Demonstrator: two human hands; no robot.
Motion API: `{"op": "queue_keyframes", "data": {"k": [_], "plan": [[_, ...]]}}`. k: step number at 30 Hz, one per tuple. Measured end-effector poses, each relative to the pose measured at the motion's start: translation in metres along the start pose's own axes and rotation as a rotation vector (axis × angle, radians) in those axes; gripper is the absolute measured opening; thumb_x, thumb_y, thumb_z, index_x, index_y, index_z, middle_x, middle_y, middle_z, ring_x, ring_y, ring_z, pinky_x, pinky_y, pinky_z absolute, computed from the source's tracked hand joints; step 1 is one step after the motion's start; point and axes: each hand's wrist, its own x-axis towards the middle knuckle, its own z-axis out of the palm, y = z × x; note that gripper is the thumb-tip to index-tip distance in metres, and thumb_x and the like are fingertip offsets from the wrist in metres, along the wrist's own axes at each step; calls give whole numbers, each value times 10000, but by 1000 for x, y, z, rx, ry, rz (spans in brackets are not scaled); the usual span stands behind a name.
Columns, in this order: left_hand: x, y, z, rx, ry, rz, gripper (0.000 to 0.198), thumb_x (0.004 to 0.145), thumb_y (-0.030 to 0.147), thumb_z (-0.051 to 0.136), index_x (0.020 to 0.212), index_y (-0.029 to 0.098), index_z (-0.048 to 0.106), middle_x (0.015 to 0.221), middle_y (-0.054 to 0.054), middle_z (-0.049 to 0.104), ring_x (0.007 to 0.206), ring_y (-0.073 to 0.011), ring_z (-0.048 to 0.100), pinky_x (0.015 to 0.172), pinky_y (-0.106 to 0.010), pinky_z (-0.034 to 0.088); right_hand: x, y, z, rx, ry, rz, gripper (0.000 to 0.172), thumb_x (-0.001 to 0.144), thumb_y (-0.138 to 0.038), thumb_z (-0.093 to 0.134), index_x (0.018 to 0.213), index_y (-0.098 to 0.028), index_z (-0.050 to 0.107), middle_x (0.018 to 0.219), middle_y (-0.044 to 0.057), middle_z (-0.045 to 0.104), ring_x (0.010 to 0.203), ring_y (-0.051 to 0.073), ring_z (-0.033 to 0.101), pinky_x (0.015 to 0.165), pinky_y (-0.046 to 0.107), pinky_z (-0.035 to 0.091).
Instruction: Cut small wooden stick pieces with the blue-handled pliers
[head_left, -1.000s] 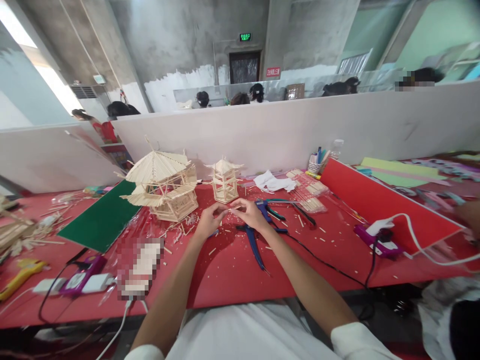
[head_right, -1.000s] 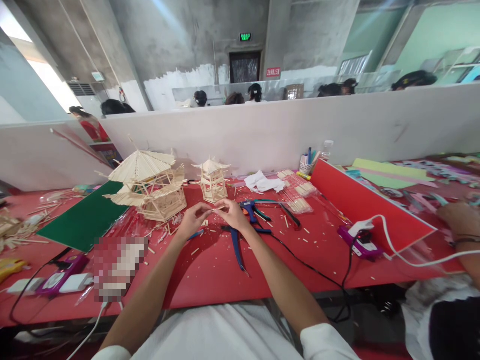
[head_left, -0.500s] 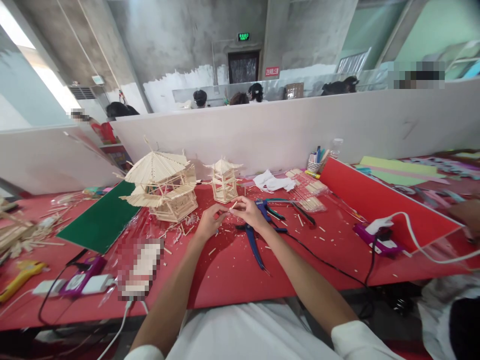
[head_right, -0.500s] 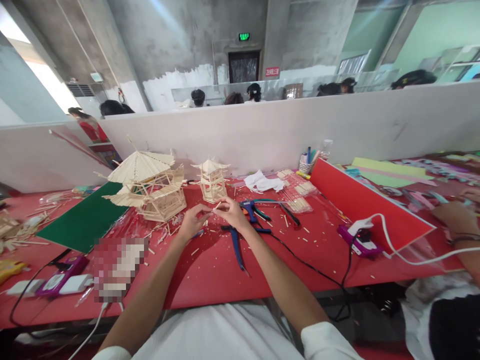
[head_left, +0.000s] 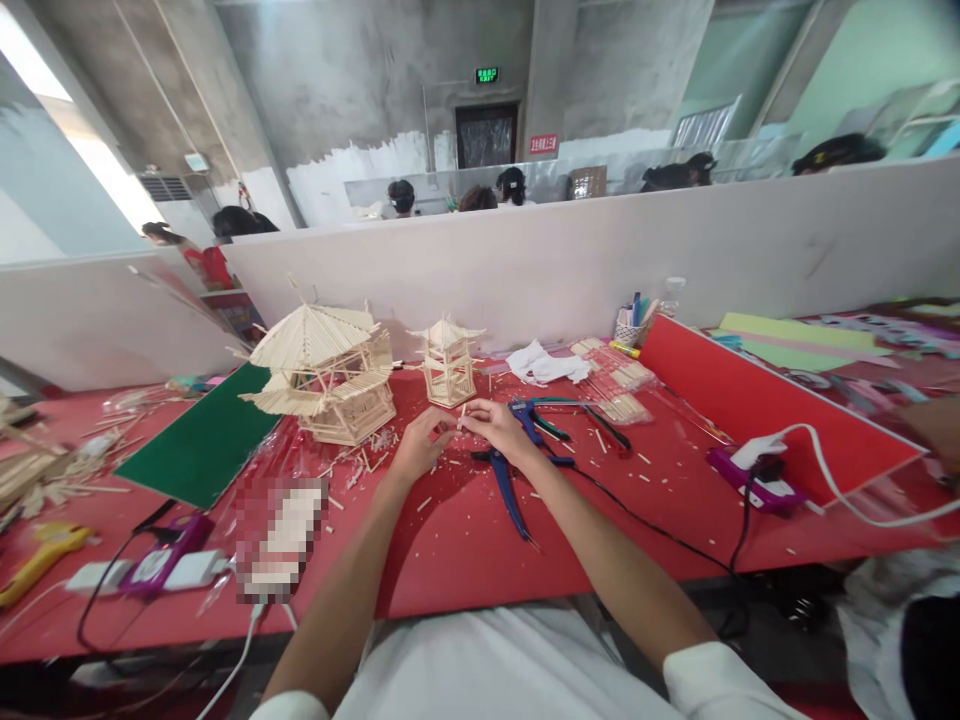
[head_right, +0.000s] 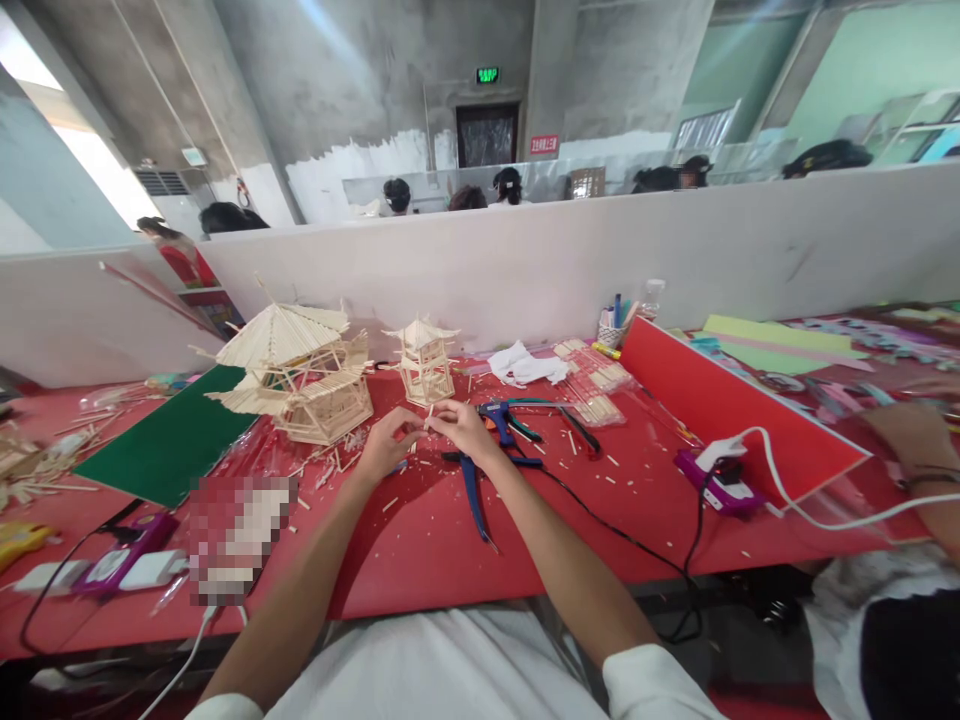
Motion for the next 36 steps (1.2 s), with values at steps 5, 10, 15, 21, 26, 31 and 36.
{"op": "queue_keyframes", "data": {"k": [5,10,15,21,26,31,36], "plan": [[0,-2,-2,-3,-21,11,135,897,320,632,939,197,665,873,-36,652,776,-145,603,761,-269,497,-1,-4,1,3,-21,8,330,707,-450,763,857,-178,651,749,15,686,674,151,633,671,267,494],[1,2,-3,-4,-39,38,112,915,289,604,913,192,659,887,-44,651,820,-151,610,788,-274,496,-2,-7,1,-11,-13,4,301,689,-429,775,811,-174,673,717,10,675,640,145,610,656,269,481],[0,3,-1,18,-29,61,118,922,293,595,923,197,662,924,-55,666,866,-159,624,823,-284,498,-2,-8,2,1,-10,26,299,701,-441,763,805,-177,670,694,7,673,626,147,604,656,278,493],[0,5,-1,44,-18,76,140,925,289,588,1007,198,658,980,-67,686,929,-171,641,870,-302,505,-1,-7,1,3,-5,18,301,692,-426,771,805,-172,657,698,8,666,633,149,611,649,276,485],[0,4,0,21,11,102,142,919,277,596,1003,192,672,1010,-68,711,905,-157,667,851,-287,530,-1,-8,1,44,-13,30,324,682,-424,787,833,-176,644,713,5,667,625,140,611,636,264,493],[-1,-1,2,34,47,131,146,914,283,605,992,189,686,1047,-85,722,946,-170,684,880,-306,543,-1,-7,1,77,-5,18,329,684,-406,791,860,-180,630,743,5,671,613,129,607,628,261,497],[-1,-3,2,22,43,151,143,919,272,597,982,188,694,1030,-84,734,966,-170,689,901,-306,539,-1,-8,1,59,-11,12,325,685,-401,787,860,-187,614,720,3,665,633,142,616,633,267,504]]}}
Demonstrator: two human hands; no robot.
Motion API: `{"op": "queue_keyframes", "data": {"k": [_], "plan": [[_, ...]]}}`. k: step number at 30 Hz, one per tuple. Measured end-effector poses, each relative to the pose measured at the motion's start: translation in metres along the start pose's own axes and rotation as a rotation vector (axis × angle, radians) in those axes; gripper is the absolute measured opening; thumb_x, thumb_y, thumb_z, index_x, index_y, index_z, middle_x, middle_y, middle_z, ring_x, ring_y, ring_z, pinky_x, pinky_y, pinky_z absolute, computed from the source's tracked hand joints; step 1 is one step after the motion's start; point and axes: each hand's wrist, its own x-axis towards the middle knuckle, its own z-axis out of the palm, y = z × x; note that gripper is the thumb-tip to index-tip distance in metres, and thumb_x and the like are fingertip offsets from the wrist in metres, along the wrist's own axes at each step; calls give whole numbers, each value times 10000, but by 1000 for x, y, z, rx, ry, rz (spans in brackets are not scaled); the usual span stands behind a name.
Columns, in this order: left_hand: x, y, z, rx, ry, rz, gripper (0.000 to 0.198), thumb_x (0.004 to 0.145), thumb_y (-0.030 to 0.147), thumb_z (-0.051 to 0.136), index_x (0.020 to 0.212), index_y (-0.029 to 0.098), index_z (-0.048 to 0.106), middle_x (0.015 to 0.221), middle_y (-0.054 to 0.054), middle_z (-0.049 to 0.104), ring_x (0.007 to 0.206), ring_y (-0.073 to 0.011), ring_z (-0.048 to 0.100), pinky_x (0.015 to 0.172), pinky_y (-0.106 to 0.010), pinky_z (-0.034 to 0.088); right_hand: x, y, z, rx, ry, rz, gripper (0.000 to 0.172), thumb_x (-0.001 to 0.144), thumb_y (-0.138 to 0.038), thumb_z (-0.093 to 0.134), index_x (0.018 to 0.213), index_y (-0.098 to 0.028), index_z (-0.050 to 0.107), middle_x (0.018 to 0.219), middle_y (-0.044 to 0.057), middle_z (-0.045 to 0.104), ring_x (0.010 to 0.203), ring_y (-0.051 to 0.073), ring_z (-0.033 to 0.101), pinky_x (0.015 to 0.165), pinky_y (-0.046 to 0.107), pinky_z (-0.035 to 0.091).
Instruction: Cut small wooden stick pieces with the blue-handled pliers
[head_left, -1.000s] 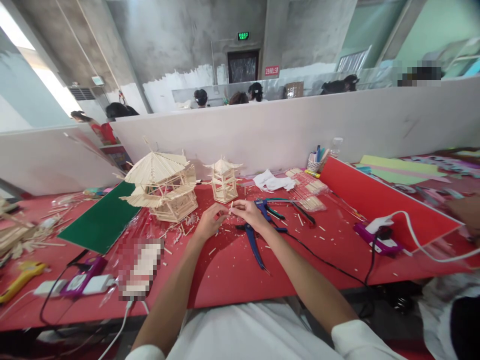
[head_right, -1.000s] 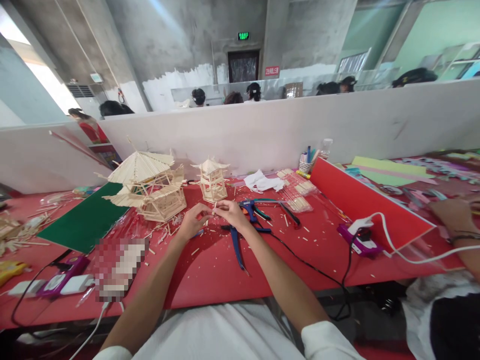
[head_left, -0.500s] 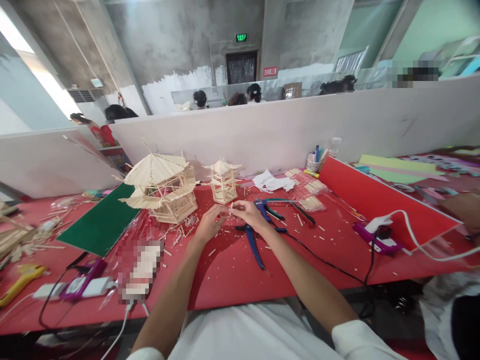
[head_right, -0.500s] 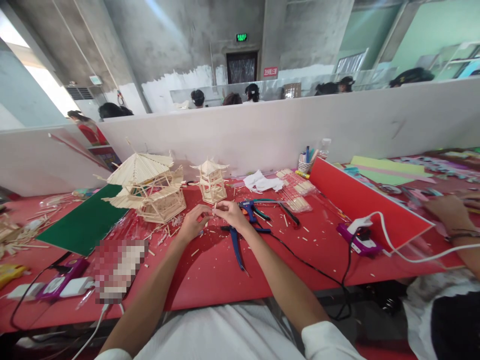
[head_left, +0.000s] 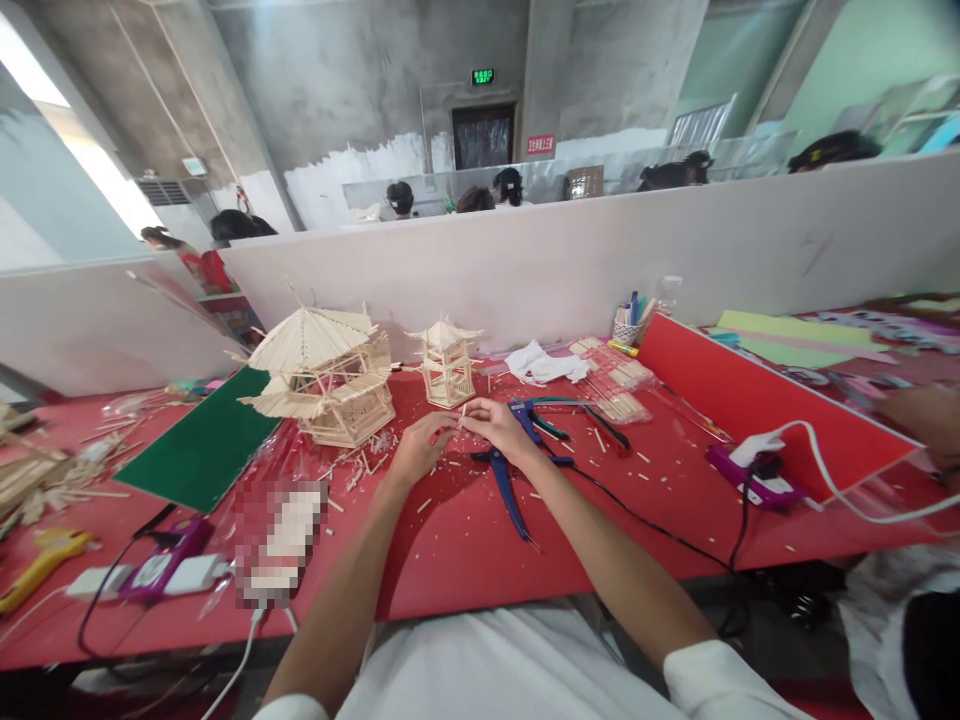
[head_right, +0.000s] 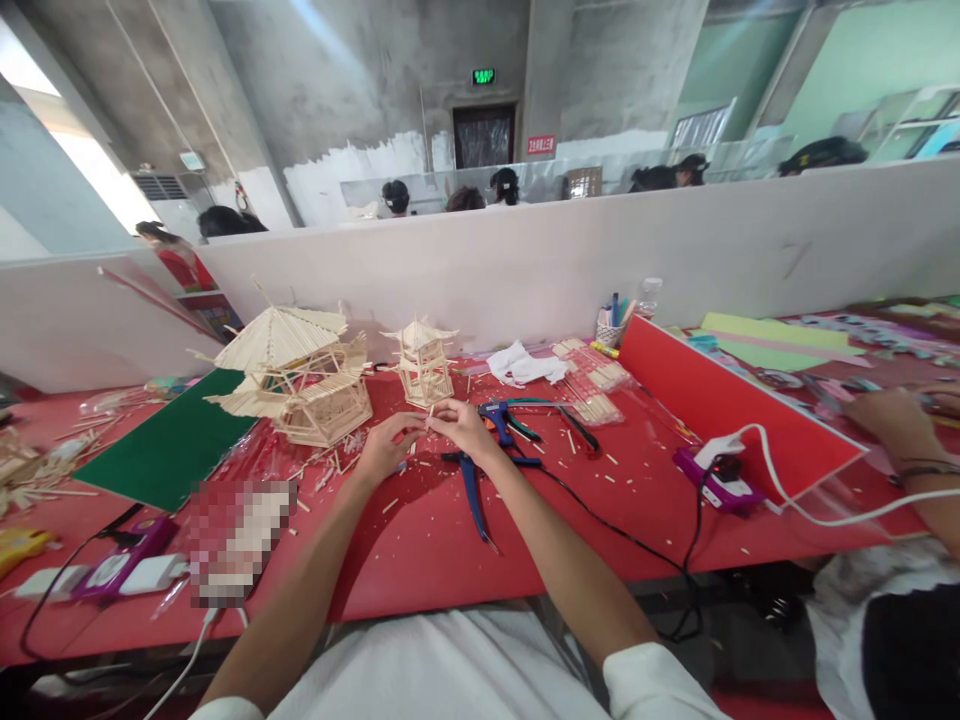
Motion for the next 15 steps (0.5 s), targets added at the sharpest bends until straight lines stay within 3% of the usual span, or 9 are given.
{"op": "queue_keyframes", "data": {"k": [10,15], "plan": [[0,3,-1,17,-3,-52,160,914,291,603,998,188,693,991,-71,739,884,-162,693,859,-293,547,-1,1,0,-2,21,18,344,678,-399,795,877,-178,623,756,16,683,641,139,625,622,256,493],[-1,2,-3,107,-21,7,173,929,286,585,1038,192,681,983,-64,737,889,-156,692,858,-279,545,2,7,0,-13,38,10,352,663,-396,803,874,-179,622,758,22,683,687,158,642,640,263,497]]}}
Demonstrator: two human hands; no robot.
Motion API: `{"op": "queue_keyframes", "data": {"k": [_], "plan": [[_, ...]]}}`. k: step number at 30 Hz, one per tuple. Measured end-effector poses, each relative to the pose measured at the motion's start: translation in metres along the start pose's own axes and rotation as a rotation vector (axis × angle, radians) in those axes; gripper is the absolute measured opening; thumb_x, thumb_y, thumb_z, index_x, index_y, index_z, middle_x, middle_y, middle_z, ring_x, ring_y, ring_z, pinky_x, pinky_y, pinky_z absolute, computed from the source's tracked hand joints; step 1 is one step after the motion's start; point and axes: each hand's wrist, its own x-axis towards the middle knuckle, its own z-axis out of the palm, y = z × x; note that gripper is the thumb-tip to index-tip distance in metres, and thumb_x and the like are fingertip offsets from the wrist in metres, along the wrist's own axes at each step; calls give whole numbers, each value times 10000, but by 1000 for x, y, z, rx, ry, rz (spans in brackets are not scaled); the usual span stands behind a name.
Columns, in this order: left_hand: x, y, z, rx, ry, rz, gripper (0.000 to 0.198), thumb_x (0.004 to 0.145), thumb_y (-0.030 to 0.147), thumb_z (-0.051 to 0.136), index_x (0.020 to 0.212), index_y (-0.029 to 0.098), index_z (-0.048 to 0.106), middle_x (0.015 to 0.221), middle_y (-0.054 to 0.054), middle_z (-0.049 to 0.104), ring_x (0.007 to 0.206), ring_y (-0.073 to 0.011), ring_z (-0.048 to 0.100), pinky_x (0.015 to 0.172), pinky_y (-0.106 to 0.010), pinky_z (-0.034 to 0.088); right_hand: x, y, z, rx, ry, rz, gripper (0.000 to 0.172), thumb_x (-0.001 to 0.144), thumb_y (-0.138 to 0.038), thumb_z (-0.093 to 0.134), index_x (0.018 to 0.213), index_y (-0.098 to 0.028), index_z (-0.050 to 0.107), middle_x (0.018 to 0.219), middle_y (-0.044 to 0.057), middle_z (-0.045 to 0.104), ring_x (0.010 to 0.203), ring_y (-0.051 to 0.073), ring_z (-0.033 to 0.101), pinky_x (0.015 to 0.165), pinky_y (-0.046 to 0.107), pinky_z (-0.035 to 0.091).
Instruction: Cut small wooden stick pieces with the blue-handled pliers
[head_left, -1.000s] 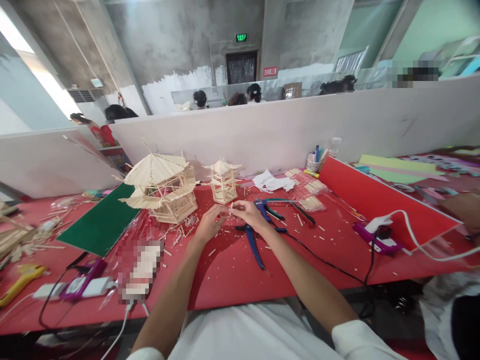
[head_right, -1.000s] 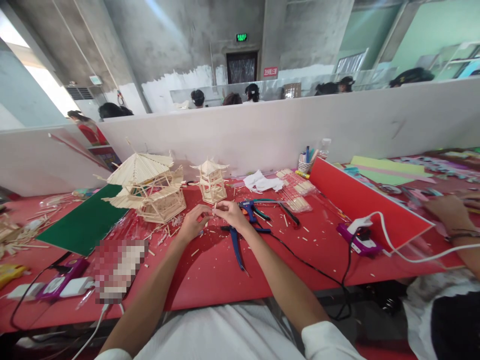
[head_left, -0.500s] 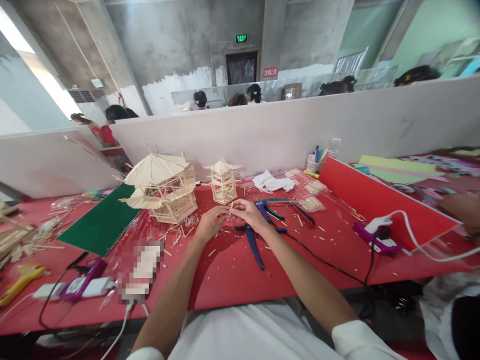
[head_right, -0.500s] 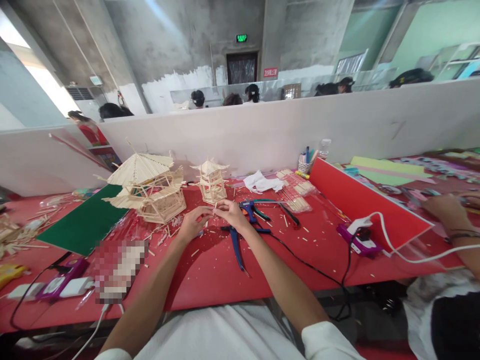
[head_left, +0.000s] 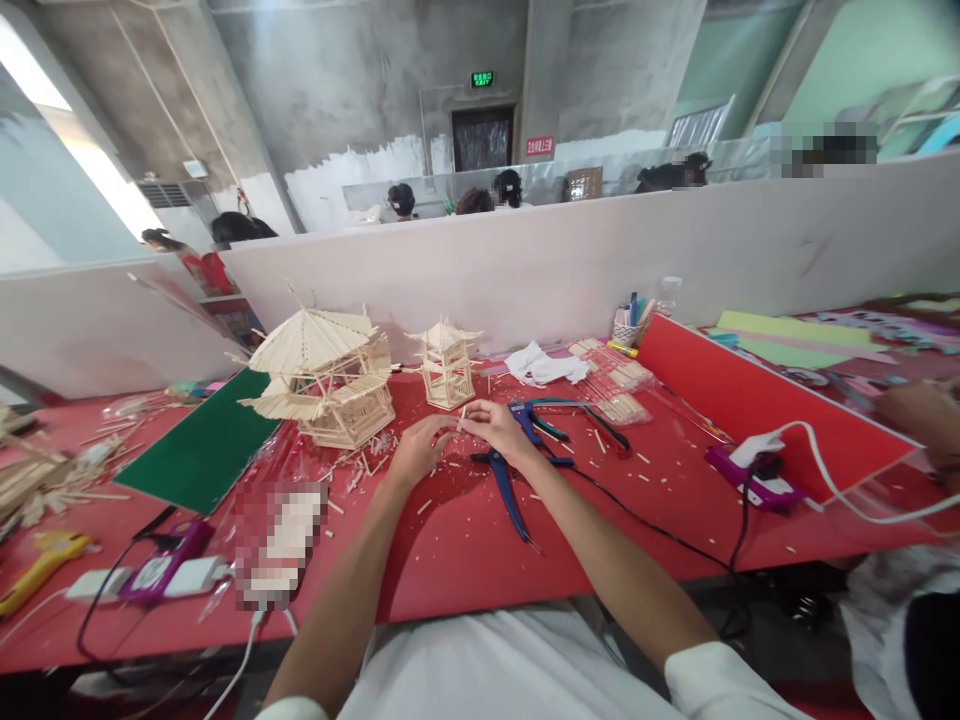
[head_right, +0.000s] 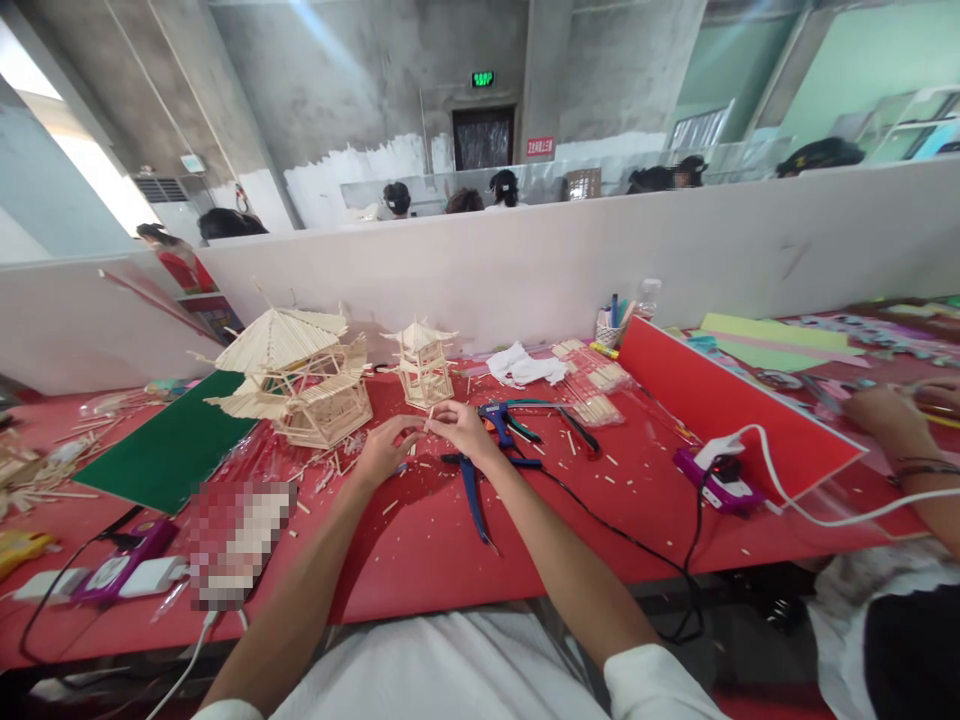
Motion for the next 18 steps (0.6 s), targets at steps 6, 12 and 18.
{"op": "queue_keyframes", "data": {"k": [6,12,18], "plan": [[0,1,-2,92,-35,71,191,944,260,555,1086,205,670,1012,-69,736,952,-167,692,901,-292,534,1,3,-1,6,13,11,358,645,-380,812,877,-182,625,786,21,679,719,159,647,663,265,505],[-1,4,-3,44,-59,12,194,949,282,543,1092,214,656,1029,-61,728,955,-169,684,904,-293,519,2,2,0,-22,43,-8,339,642,-375,805,856,-183,624,769,20,684,712,162,650,666,269,507],[4,6,-5,-280,52,-316,250,954,370,505,1070,183,624,972,-62,705,851,-164,666,798,-284,526,1,-2,-1,-3,81,-9,318,645,-366,792,846,-183,628,747,15,684,695,162,646,657,273,506]]}}
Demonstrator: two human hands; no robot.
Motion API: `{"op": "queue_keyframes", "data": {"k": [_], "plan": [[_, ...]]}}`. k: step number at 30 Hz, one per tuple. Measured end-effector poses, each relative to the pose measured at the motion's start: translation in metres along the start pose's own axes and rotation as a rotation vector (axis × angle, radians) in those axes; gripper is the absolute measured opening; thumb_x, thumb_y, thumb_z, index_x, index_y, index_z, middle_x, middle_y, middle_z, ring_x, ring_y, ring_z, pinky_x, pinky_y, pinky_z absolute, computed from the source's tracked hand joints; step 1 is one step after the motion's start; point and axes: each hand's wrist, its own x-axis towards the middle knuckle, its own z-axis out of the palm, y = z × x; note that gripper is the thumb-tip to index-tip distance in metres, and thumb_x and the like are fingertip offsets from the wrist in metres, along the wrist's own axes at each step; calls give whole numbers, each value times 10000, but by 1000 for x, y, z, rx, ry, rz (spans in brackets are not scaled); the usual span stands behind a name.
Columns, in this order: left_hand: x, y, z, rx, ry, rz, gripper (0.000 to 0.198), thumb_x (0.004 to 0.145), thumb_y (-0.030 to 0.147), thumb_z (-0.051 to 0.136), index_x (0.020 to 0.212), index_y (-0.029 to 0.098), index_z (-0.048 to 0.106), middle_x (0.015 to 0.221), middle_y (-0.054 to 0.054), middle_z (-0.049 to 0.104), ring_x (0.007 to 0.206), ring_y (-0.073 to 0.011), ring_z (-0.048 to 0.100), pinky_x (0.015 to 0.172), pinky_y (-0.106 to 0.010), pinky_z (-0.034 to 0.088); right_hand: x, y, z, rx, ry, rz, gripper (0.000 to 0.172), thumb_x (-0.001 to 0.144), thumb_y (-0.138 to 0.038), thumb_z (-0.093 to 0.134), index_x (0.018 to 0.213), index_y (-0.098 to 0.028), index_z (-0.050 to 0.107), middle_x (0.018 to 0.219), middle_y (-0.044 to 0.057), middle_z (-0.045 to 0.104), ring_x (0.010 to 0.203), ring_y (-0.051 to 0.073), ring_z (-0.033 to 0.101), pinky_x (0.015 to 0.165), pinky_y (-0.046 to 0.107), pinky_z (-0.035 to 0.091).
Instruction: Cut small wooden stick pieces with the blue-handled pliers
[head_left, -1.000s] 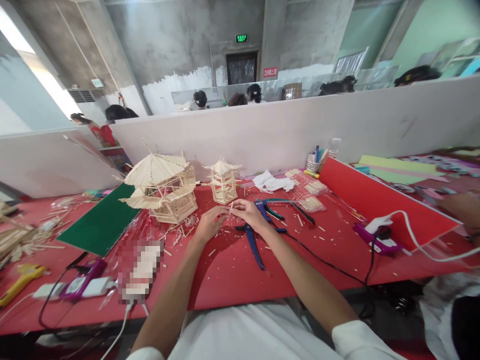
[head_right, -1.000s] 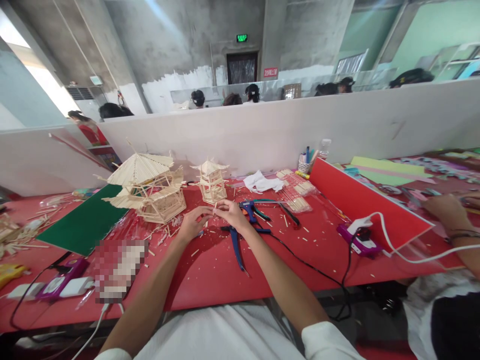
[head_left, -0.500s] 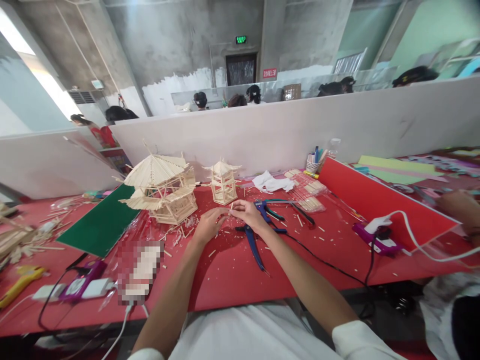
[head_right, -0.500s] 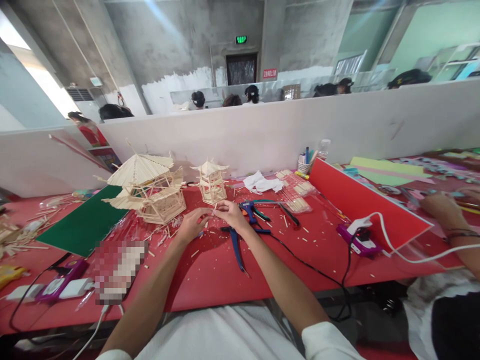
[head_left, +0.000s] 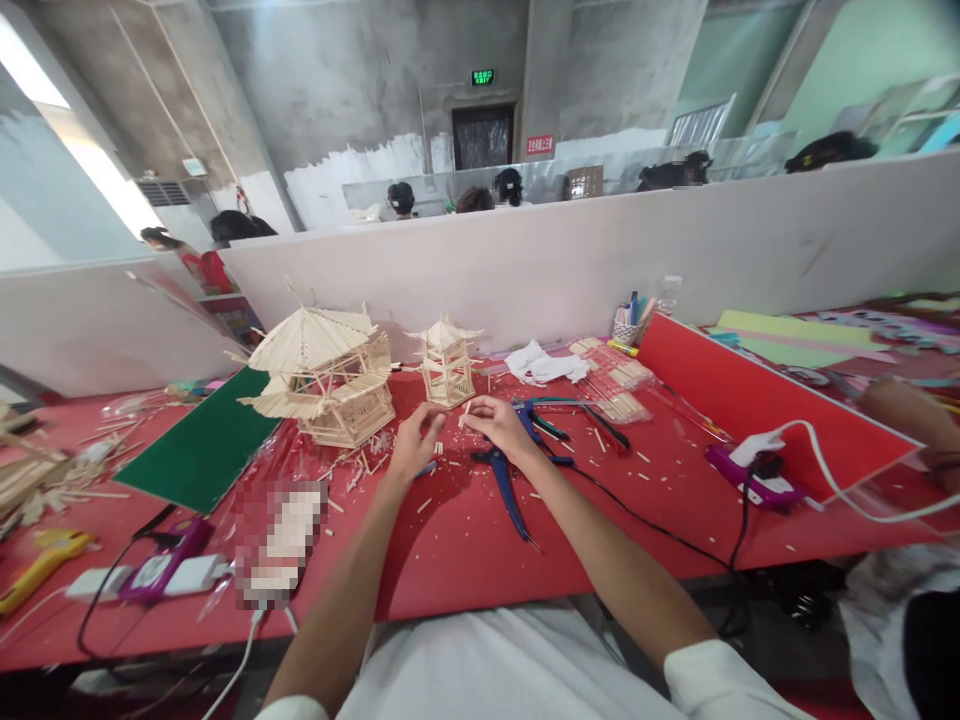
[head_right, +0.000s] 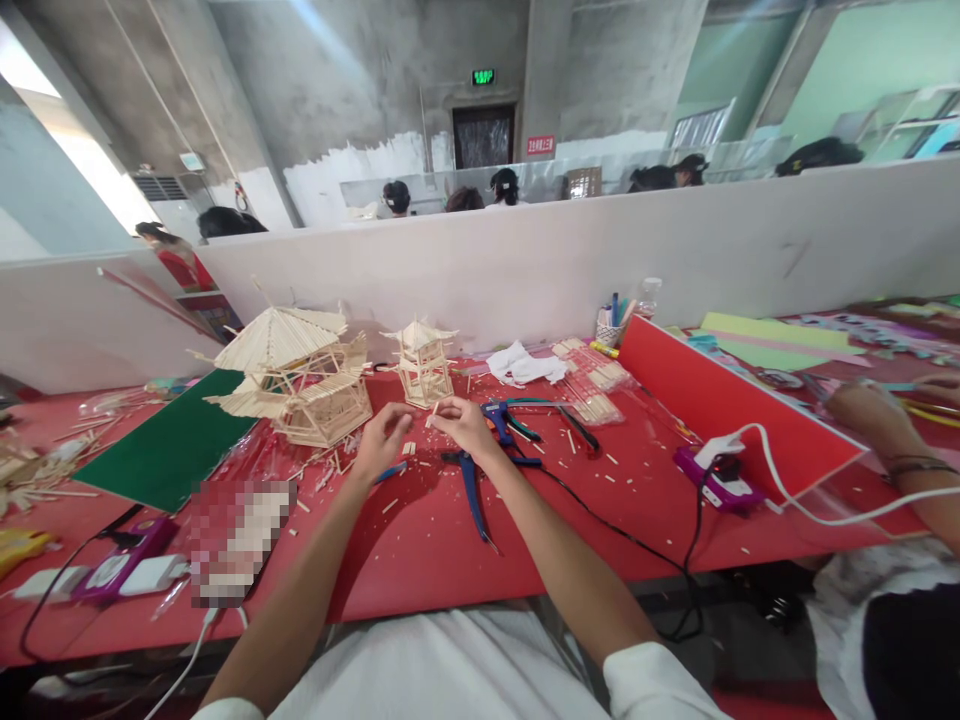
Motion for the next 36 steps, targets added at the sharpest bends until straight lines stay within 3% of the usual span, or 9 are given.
{"op": "queue_keyframes", "data": {"k": [4,8,16,36], "plan": [[4,1,3,-200,-68,-189,301,865,449,618,935,156,612,780,-29,684,707,-156,648,687,-268,519,2,2,0,-67,14,-47,292,652,-362,778,822,-178,627,782,30,689,744,171,655,703,281,504],[3,4,8,-273,-158,-300,352,779,478,705,862,147,618,732,-42,700,675,-163,659,666,-269,517,3,5,0,-145,-2,-99,263,673,-364,753,808,-179,623,805,41,694,784,190,667,751,306,511],[3,-1,16,-355,-124,-413,384,698,468,781,808,136,621,750,-74,733,663,-170,688,669,-284,547,2,8,-2,-228,-58,-122,242,706,-351,728,841,-177,627,785,44,702,764,198,674,728,306,510],[1,-14,19,-241,-155,-341,304,711,413,756,801,131,687,719,-59,721,633,-157,651,589,-240,493,2,15,-1,-312,-87,-171,156,737,-302,683,832,-195,622,811,35,702,778,195,673,764,320,528]]}}
